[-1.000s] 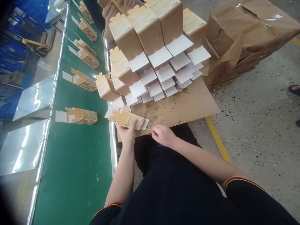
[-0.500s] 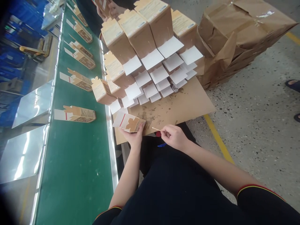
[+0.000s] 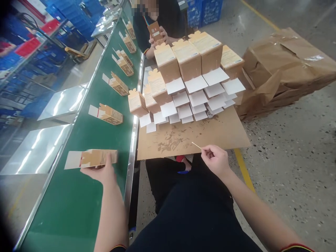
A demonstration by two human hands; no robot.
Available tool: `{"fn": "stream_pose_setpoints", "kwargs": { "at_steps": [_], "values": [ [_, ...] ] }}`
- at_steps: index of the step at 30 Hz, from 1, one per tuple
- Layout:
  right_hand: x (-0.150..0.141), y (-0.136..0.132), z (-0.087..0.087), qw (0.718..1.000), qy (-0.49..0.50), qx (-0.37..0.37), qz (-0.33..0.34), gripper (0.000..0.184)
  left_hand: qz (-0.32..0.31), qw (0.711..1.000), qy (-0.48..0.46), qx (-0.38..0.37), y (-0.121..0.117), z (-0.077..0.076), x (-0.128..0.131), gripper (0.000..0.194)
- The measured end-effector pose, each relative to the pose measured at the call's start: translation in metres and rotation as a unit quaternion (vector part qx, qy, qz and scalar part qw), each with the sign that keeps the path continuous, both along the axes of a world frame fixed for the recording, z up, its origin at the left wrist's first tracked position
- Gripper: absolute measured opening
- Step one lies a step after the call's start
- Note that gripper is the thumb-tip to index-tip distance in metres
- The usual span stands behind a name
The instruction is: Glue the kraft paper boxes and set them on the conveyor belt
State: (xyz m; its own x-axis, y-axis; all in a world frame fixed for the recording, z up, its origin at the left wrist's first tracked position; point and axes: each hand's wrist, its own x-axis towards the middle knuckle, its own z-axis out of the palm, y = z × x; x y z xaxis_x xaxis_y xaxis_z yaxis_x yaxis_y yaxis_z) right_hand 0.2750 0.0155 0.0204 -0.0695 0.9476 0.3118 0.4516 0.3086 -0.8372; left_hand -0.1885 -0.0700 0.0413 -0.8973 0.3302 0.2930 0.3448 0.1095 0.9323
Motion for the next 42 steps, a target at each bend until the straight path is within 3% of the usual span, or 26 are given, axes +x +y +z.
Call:
{"fn": "stream_pose_setpoints", "kwargs": {
  "at_steps": [3, 7, 10, 12, 13, 15, 18, 22, 24, 26, 28, 30, 36, 39, 42],
  "values": [
    [-0.007, 0.011, 0.0, 1.0, 0.016, 0.01, 0.003, 0.02, 0.034, 0.999, -0.023, -0.024, -0.006, -0.004, -0.029, 0.096],
    [-0.009, 0.022, 0.0, 1.0, 0.021, 0.014, 0.004, 0.019, 0.03, 0.997, -0.033, -0.06, -0.008, -0.008, -0.028, 0.097],
    [0.003, 0.024, -0.001, 0.999, 0.018, 0.031, -0.023, 0.017, 0.121, 0.985, 0.089, -0.08, -0.017, 0.001, -0.014, 0.093],
    [0.012, 0.023, -0.001, 0.998, 0.012, 0.036, -0.05, 0.017, 0.168, 0.969, 0.177, -0.042, -0.015, 0.013, -0.001, 0.074],
    [0.015, 0.022, -0.001, 0.998, 0.009, 0.034, -0.061, 0.018, 0.157, 0.967, 0.2, -0.006, -0.007, 0.021, 0.007, 0.063],
    [0.017, 0.022, 0.0, 0.997, 0.008, 0.025, -0.069, 0.023, 0.071, 0.977, 0.191, 0.071, 0.023, 0.037, 0.021, 0.048],
    [0.01, 0.023, 0.004, 0.998, 0.021, 0.018, -0.054, 0.024, -0.084, 0.989, 0.059, 0.109, 0.104, 0.064, 0.036, 0.039],
    [-0.001, 0.021, 0.012, 0.998, 0.028, 0.04, -0.047, 0.019, -0.183, 0.966, -0.172, -0.053, 0.218, 0.086, 0.045, 0.035],
    [0.001, 0.019, 0.014, 0.997, 0.025, 0.053, -0.057, 0.019, -0.214, 0.937, -0.237, -0.142, 0.254, 0.087, 0.049, 0.033],
    [0.008, 0.017, 0.016, 0.996, 0.017, 0.057, -0.072, 0.019, -0.234, 0.917, -0.262, -0.19, 0.269, 0.083, 0.054, 0.028],
    [0.019, 0.016, 0.016, 0.994, 0.011, 0.055, -0.089, 0.021, -0.252, 0.909, -0.277, -0.183, 0.267, 0.075, 0.054, 0.027],
    [0.032, 0.016, 0.015, 0.993, 0.006, 0.052, -0.109, 0.024, -0.275, 0.904, -0.298, -0.14, 0.248, 0.066, 0.046, 0.03],
    [0.059, 0.02, 0.017, 0.984, 0.002, 0.059, -0.167, 0.027, -0.256, 0.915, -0.31, -0.025, 0.131, 0.039, 0.022, 0.042],
    [0.047, 0.015, 0.021, 0.993, 0.009, 0.039, -0.11, 0.021, -0.267, 0.911, -0.314, 0.014, 0.081, 0.028, 0.042, 0.057],
    [0.011, 0.009, 0.02, 1.0, 0.017, 0.008, -0.004, 0.016, -0.292, 0.91, -0.291, 0.051, 0.063, 0.019, 0.078, 0.076]
  ]
}}
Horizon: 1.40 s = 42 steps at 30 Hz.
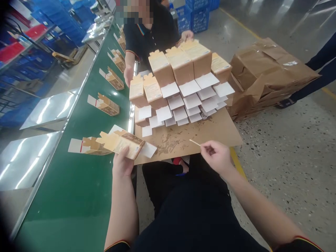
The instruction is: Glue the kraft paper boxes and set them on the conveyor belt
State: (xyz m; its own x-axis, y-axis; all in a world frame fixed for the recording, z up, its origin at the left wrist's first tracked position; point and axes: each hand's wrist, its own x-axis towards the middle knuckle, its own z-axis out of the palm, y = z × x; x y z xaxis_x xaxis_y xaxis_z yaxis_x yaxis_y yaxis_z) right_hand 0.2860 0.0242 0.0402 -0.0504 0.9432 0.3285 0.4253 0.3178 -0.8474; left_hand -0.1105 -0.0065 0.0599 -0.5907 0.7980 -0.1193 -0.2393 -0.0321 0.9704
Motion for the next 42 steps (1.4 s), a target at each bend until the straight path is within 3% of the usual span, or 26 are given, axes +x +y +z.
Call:
{"fn": "stream_pose_setpoints", "kwargs": {
  "at_steps": [3, 6, 10, 16, 22, 34, 42],
  "values": [
    [-0.049, -0.002, -0.01, 0.995, -0.001, -0.024, 0.1, 0.016, -0.005, 1.0, 0.015, 0.014, 0.006, -0.012, 0.032, 0.088],
    [-0.091, 0.002, -0.026, 0.984, -0.019, -0.033, 0.173, 0.018, -0.001, 1.0, 0.009, -0.011, 0.014, -0.027, 0.048, 0.096],
    [-0.115, 0.01, -0.044, 0.978, -0.08, -0.013, 0.192, 0.021, 0.007, 1.0, 0.013, -0.021, 0.013, -0.038, 0.049, 0.098],
    [-0.11, 0.011, -0.057, 0.967, -0.159, 0.003, 0.198, 0.024, -0.023, 0.999, 0.045, -0.014, 0.009, -0.042, 0.047, 0.095],
    [-0.116, -0.003, -0.057, 0.962, -0.129, 0.01, 0.239, 0.023, -0.01, 0.996, 0.089, -0.016, 0.007, -0.049, 0.055, 0.096],
    [-0.059, -0.008, -0.037, 0.996, -0.028, -0.021, 0.082, 0.016, 0.029, 0.953, 0.301, -0.012, -0.008, -0.065, 0.081, 0.092],
    [-0.054, -0.011, -0.033, 0.998, -0.011, -0.041, 0.056, 0.015, 0.051, 0.927, 0.367, -0.064, -0.006, -0.073, 0.087, 0.087]
  ]
}}
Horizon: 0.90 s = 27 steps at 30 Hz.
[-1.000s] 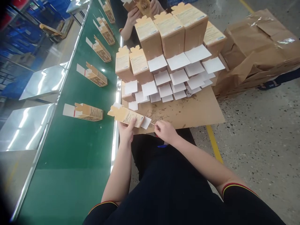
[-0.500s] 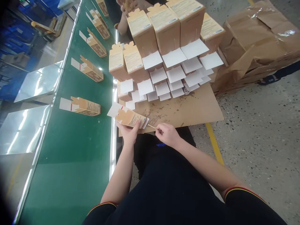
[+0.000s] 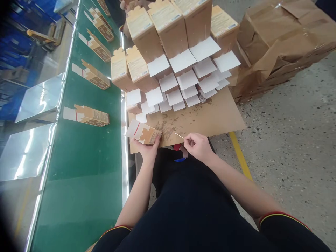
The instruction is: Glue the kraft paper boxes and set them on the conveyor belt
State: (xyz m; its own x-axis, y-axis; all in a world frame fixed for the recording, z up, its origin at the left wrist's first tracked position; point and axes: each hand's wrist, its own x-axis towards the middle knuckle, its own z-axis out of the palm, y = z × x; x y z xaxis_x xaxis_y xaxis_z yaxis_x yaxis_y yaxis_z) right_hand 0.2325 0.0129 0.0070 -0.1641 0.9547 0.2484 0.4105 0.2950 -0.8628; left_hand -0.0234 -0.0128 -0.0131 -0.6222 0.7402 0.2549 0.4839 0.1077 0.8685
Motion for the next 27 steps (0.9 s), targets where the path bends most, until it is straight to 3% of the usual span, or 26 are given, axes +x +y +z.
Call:
{"fn": "stream_pose_setpoints", "kwargs": {
  "at_steps": [4, 6, 8, 11, 14, 17, 20, 23, 25, 27],
  "values": [
    [-0.002, 0.002, 0.003, 1.0, -0.005, 0.019, 0.004, 0.016, -0.004, 1.0, 0.022, -0.01, 0.001, 0.001, 0.002, 0.087],
    [0.002, 0.002, 0.004, 1.0, -0.005, 0.022, 0.001, 0.017, 0.006, 1.0, 0.019, -0.002, -0.005, 0.006, -0.011, 0.086],
    [0.01, 0.002, 0.005, 1.0, 0.0, 0.023, -0.013, 0.017, 0.057, 0.998, 0.017, 0.022, -0.018, 0.014, -0.041, 0.089],
    [0.025, 0.004, 0.003, 0.999, 0.003, 0.023, -0.043, 0.017, 0.161, 0.984, 0.03, 0.073, -0.046, 0.029, -0.107, 0.097],
    [0.031, 0.013, -0.001, 0.998, 0.002, 0.016, -0.06, 0.023, 0.205, 0.974, 0.033, 0.091, -0.067, 0.038, -0.168, 0.096],
    [0.024, 0.025, -0.002, 0.999, 0.011, 0.007, -0.048, 0.026, 0.234, 0.969, -0.008, 0.082, -0.067, 0.037, -0.199, 0.094],
    [0.019, 0.033, 0.0, 0.999, 0.017, 0.001, -0.031, 0.025, 0.244, 0.967, -0.069, 0.04, -0.057, 0.031, -0.205, 0.097],
    [0.03, 0.032, 0.0, 0.999, 0.004, 0.003, -0.042, 0.024, 0.292, 0.955, -0.023, 0.038, -0.061, 0.031, -0.197, 0.102],
    [0.044, 0.027, -0.002, 0.997, -0.01, 0.004, -0.072, 0.024, 0.343, 0.933, 0.064, 0.089, -0.065, 0.036, -0.187, 0.088],
    [0.056, 0.023, -0.004, 0.994, -0.018, 0.003, -0.104, 0.028, 0.337, 0.922, 0.115, 0.152, -0.058, 0.045, -0.176, 0.063]
  ]
}}
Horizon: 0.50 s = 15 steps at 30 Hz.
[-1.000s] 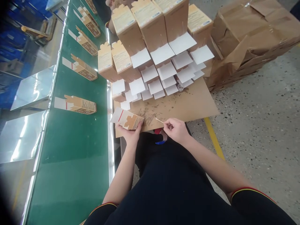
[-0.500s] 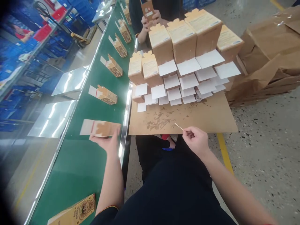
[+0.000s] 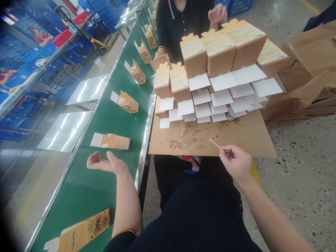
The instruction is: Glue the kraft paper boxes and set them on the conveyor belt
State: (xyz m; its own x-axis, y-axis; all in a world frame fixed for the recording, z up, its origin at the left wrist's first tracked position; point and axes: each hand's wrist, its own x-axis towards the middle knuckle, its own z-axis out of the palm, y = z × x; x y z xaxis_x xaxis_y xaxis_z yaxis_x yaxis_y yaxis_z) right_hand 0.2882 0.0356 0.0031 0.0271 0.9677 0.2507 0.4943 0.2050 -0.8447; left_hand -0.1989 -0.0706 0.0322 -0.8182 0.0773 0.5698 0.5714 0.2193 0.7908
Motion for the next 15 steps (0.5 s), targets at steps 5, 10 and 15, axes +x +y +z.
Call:
{"fn": "stream_pose_setpoints", "kwargs": {
  "at_steps": [5, 10, 15],
  "values": [
    [0.002, -0.002, 0.003, 1.0, 0.01, -0.009, -0.011, 0.035, -0.247, 0.952, -0.175, 0.041, 0.105, 0.026, 0.034, 0.027],
    [0.0, -0.005, 0.017, 1.0, 0.002, 0.0, -0.021, 0.029, -0.248, 0.893, -0.375, -0.012, 0.195, 0.032, 0.056, 0.013],
    [0.027, -0.016, 0.017, 0.996, 0.009, 0.005, -0.087, 0.034, -0.22, 0.901, -0.374, 0.009, 0.212, 0.043, 0.041, 0.013]
  ]
}}
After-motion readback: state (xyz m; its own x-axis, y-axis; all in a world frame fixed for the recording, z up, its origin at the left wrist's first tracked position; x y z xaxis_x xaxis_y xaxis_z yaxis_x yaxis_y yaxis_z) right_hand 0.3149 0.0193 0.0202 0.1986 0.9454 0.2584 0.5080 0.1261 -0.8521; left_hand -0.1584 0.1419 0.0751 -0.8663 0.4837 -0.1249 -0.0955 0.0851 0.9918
